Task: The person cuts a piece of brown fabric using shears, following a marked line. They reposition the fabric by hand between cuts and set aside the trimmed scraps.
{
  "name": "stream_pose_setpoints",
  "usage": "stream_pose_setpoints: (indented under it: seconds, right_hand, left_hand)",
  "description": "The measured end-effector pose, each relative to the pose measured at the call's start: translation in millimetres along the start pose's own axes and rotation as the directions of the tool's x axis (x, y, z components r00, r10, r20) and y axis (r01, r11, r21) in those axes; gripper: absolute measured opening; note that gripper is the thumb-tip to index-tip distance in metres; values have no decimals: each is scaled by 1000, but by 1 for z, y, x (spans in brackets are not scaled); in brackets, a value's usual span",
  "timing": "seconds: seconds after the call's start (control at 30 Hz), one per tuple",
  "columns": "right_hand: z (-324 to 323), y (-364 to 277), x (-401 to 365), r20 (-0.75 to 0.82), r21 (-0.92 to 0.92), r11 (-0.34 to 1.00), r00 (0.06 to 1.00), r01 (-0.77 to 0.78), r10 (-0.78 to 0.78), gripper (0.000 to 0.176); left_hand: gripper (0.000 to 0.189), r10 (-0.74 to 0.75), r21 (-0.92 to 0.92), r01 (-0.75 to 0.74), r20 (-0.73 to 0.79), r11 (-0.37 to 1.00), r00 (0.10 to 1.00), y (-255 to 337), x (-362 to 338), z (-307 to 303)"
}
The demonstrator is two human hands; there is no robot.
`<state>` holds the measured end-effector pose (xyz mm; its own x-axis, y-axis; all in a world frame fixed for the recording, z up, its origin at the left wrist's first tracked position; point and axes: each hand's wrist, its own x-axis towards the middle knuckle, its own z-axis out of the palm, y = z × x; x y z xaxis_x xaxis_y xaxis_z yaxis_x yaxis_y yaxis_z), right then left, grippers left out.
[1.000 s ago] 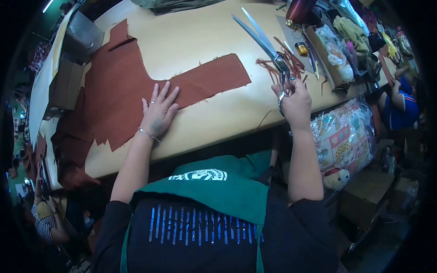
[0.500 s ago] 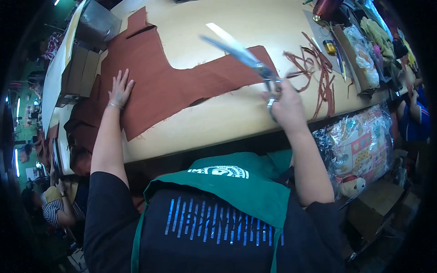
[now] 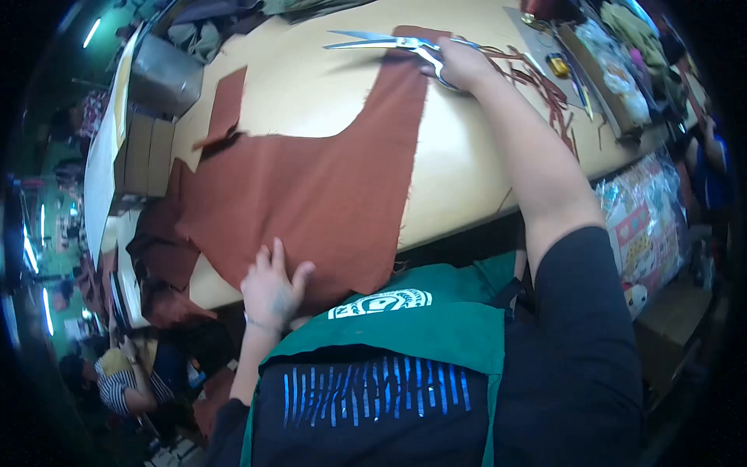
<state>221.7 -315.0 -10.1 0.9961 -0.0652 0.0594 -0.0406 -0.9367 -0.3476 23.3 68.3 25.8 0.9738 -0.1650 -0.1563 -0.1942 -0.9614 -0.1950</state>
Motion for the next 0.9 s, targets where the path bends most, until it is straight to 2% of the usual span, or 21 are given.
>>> stream_pose_setpoints:
  seconds: [0.1,0.13,0.2,0.23,0.27,0.3,0.37,0.4,0.43,0.53,0.6,0.7,0.73,0.77,0.87,0.9]
  right_hand:
    - [-3,5,20,-58,-42,998,997,-45,42,49]
    - [-9,6,18,-93,8,997,992,-81,81,49]
    - [-23,9,9,-156,108,984,975,-143,158,48]
    - [-27,10,-3,-157,169,968,965,-184,211,48]
    - [-32,10,-20,-156,228,948,952,-223,261,48]
    - [-38,14,-32,-156,286,923,938,-257,309,48]
    - [-9,61,-44,-244,274,930,918,-244,313,46]
    - [-19,52,-63,-248,271,909,890,-316,383,43]
    - [-27,38,-88,-251,270,882,856,-386,451,40]
    - [-22,54,-121,-317,145,907,850,-396,422,42]
    - [-21,56,-132,-325,115,910,851,-398,413,42]
    - [-18,53,-125,-304,139,902,849,-409,432,45]
    - [-10,56,-124,-379,161,923,842,-349,384,44]
    - [-9,57,-123,-385,173,922,838,-347,387,43]
    - [-10,54,-126,-412,193,919,822,-343,393,42]
    - [-10,55,-125,-432,184,925,819,-331,379,42]
  left_hand:
    - [48,149,-175,-98,307,980,940,22,-4,-44]
    - [45,230,-220,-189,179,957,957,26,4,-49]
    - [37,367,-277,-377,-90,884,926,34,29,-58]
    - [31,439,-240,-511,-297,825,848,39,52,-58]
    - [30,487,-221,-609,-425,762,763,48,81,-55]
    - [30,539,-185,-675,-472,714,698,60,111,-52]
    - [41,600,-142,-652,-286,745,747,93,164,-43]
    - [46,615,-100,-634,-169,767,770,110,180,-40]
    - [49,589,-124,-610,-172,782,790,124,190,-32]
    - [58,502,-207,-517,-124,830,856,146,210,-23]
    - [56,453,-225,-481,-167,847,876,148,224,-23]
    - [53,374,-241,-401,-151,884,915,151,238,-27]
    - [53,357,-240,-378,-124,894,926,151,241,-33]
    - [53,342,-239,-356,-97,904,935,152,244,-37]
    - [49,234,-304,-297,-228,905,945,156,252,-31]
    - [47,149,-397,-242,-252,885,956,162,252,-33]
